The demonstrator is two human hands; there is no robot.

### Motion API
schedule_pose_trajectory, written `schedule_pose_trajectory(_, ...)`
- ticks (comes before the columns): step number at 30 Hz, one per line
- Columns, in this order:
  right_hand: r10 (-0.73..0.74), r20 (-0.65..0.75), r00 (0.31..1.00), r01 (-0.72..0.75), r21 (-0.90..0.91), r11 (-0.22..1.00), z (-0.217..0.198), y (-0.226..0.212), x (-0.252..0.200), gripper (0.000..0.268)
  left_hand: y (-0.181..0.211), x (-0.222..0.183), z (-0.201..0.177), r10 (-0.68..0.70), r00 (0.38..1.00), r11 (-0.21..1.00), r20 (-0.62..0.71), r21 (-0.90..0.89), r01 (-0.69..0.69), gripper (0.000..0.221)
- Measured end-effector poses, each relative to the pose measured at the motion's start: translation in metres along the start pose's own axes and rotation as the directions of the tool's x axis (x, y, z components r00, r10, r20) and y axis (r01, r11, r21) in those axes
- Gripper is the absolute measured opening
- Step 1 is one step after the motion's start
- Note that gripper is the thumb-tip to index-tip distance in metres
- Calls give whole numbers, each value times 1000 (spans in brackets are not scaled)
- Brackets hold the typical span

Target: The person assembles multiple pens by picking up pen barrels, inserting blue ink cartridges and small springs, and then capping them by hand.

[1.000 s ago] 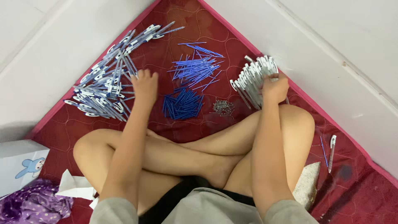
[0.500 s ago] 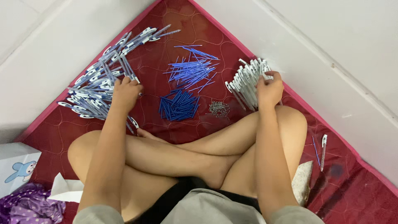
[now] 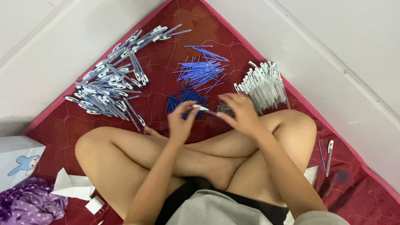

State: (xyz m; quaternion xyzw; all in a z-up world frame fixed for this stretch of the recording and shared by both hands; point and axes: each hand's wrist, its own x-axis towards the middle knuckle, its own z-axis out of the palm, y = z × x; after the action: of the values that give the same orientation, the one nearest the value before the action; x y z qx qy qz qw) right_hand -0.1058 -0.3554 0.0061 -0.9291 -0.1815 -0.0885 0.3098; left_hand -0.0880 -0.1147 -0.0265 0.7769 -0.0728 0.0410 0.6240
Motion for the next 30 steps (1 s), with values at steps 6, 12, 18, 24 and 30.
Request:
schedule_pose_trajectory(6, 161, 289, 944, -202, 120, 972, 30, -10, -1, 33, -6, 0, 20, 37, 978, 999, 204, 12, -41, 17)
schedule_pose_trajectory(12, 192, 303, 933, -221, 66, 973, 15, -3, -3, 31, -26, 6, 16, 76, 955, 974, 287, 184, -132, 20)
schedule_pose_trajectory(18, 224, 348, 910, -273, 98, 957, 26, -3, 1, 27, -38, 3, 19, 47, 885, 981, 463, 145, -128, 42)
schedule_pose_trajectory(24, 143, 305, 942, -167, 53, 985, 31, 7, 1, 28, -70, -2, 34, -221, 878, 957, 425, -80, 280, 42)
schedule_pose_trajectory(30, 206, 133, 969, -203, -35, 978, 13, 31, 1, 22, -63, 12, 14, -320, 920, 927, 224, -126, 353, 37)
